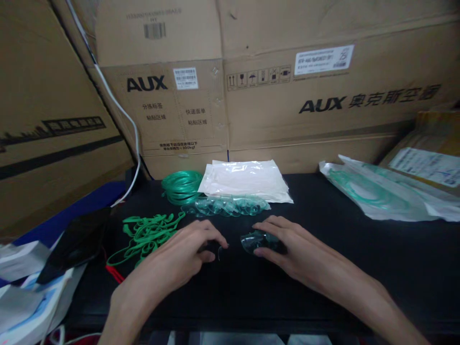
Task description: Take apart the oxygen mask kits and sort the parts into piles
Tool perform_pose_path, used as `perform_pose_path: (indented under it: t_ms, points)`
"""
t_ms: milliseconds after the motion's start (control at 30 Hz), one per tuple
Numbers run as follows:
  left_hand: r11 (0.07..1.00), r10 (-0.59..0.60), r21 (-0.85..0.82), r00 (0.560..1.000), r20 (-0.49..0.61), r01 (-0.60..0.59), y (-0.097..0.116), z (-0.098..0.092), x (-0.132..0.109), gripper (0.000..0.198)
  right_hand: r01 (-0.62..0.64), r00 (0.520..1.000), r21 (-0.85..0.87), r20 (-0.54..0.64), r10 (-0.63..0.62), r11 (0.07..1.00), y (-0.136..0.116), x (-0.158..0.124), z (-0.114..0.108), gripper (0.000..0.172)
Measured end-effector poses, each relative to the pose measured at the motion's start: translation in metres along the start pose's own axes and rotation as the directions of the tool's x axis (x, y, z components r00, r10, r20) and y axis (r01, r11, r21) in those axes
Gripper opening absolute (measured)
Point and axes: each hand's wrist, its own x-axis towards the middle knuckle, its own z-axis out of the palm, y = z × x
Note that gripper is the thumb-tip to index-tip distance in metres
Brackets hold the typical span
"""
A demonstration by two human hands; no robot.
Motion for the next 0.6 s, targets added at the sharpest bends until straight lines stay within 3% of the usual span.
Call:
perform_pose_path:
  t_ms: [167, 367, 500, 600]
  points:
    - [0.999, 0.030, 0.012, 1.000, 0.010, -0.030, 0.001, 0.003, 0.013, 0.009, -0.040, 0.999, 0.081, -0.003, 0.040, 0.996, -0.008, 0.007, -0.002, 0.025]
    - [0.988, 0.119, -0.083, 0.987, -0.112, -0.128, 0.019, -0.003, 0.018, 0.012, -0.045, 0.999, 0.219, 0.009, 0.044, 0.975, -0.011, 0.013, -0.008, 0.016]
    - [0.987, 0.135, -0.061, 0.977, -0.166, -0.147, 0.024, -0.002, 0.018, 0.004, -0.056, 0.998, 0.255, 0.028, 0.050, 0.965, -0.012, 0.012, -0.006, 0.016]
    - [0.993, 0.112, -0.014, 0.976, -0.188, -0.117, 0.024, 0.001, 0.019, 0.018, -0.040, 0.999, 0.300, 0.039, 0.029, 0.953, -0.015, 0.012, -0.006, 0.015]
